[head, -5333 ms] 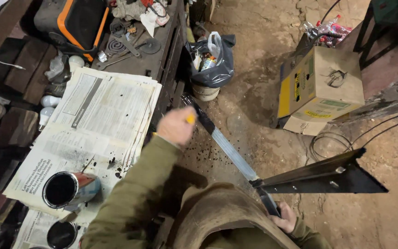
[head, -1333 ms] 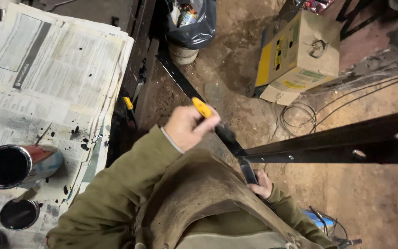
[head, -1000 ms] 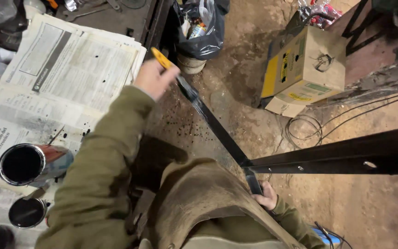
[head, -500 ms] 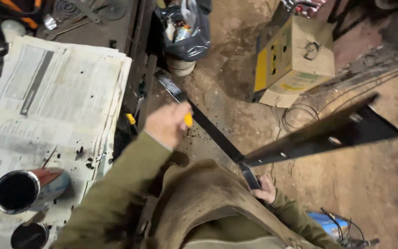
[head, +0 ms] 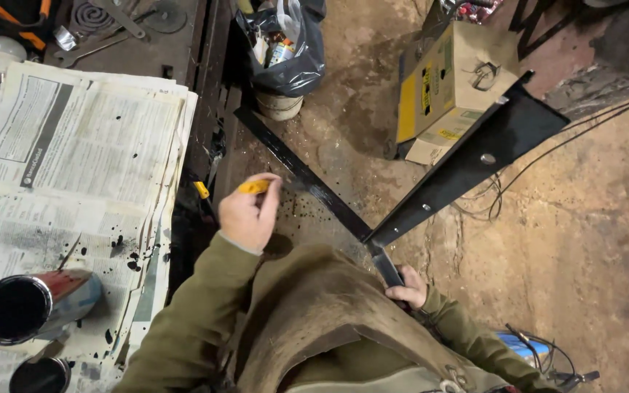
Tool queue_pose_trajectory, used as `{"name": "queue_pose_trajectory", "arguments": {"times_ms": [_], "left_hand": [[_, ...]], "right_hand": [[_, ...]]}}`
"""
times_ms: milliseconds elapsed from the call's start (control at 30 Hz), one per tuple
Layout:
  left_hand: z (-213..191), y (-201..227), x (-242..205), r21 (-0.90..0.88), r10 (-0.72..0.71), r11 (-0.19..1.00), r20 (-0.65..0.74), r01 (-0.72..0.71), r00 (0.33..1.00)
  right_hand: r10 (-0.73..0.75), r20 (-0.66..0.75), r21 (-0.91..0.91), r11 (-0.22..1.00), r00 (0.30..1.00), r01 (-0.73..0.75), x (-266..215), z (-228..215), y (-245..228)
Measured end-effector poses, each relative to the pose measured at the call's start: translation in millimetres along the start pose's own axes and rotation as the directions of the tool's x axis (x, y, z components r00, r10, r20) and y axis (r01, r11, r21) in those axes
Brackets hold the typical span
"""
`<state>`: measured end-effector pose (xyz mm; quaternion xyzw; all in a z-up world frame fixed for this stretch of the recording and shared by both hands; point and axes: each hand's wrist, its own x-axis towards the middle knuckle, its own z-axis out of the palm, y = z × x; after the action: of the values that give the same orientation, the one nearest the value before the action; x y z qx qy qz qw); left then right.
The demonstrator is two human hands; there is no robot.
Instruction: The recorder is painting a three-pronged metal frame with black paint using a paintbrush in a workshop.
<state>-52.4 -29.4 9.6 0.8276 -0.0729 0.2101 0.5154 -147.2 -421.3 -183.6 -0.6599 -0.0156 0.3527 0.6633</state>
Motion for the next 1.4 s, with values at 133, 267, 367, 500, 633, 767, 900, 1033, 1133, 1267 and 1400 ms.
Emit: {"name": "queue_pose_trajectory", "arguments": {"times_ms": [133, 267, 367, 500, 633, 767, 900, 1033, 1133, 1267, 1400], "left_hand": [[-6.6, 11.2, -14.2, -0.177, -0.272, 0.946, 0.024, 0.272, 0.962], [-16.0, 16.9, -29.1, -0.137, -0.116, 0.984, 0.019, 0.117, 0.993], [-19.9, 11.5, -40.5, -0.163, -0.129, 0.978, -0.005, 0.127, 0.992], [-22.2, 3.0, -49.6, -0.137, -0.084, 0.988, -0.049, 0.076, 0.995], [-14.0, -16.0, -67.8, -0.124, -0.142, 0.983, -0.064, 0.134, 0.988], [-6.9, -24.8, -81.3, -0.123, -0.153, 0.982, -0.094, 0.141, 0.984], [-3.8, -29.7, -99.3, -0.152, -0.266, 0.957, -0.130, 0.246, 0.955], [-6.7, -22.3, -106.0, -0.025, -0.091, 0.996, -0.190, 0.088, 0.978], [-1.2, -25.8, -114.2, -0.051, -0.081, 0.996, -0.261, 0.070, 0.962], [6.2, -21.1, -125.4, -0.097, -0.196, 0.979, -0.220, 0.179, 0.956], [21.2, -20.0, -139.5, -0.127, -0.177, 0.980, -0.188, 0.154, 0.966]], "right_hand": [[-0.029, 0.008, 0.003, 1.000, 1.000, 0.029, -0.2, -7.2, 15.8], [-0.062, -0.032, 0.083, 0.994, 0.998, 0.064, 13.1, -19.8, 4.7], [-0.104, -0.110, 0.130, 0.984, 0.988, 0.118, 38.3, -37.1, -12.6], [-0.314, -0.192, 0.103, 0.936, 0.930, 0.338, 89.5, -67.5, -56.4], [-0.474, -0.170, 0.155, 0.853, 0.864, 0.498, 138.9, -73.1, -119.2], [-0.524, -0.211, 0.300, 0.769, 0.825, 0.565, 162.7, -53.9, -174.7], [-0.470, -0.241, 0.390, 0.754, 0.849, 0.528, 162.0, -33.2, -202.4], [-0.432, -0.231, 0.418, 0.765, 0.872, 0.490, 165.9, -24.5, -202.9], [-0.370, -0.201, 0.449, 0.788, 0.907, 0.421, 175.8, -29.4, -202.9], [-0.274, -0.041, 0.526, 0.812, 0.961, 0.254, 193.4, -46.0, -192.4], [-0.294, 0.157, 0.595, 0.790, 0.943, 0.148, 217.1, -68.0, -176.2]]}}
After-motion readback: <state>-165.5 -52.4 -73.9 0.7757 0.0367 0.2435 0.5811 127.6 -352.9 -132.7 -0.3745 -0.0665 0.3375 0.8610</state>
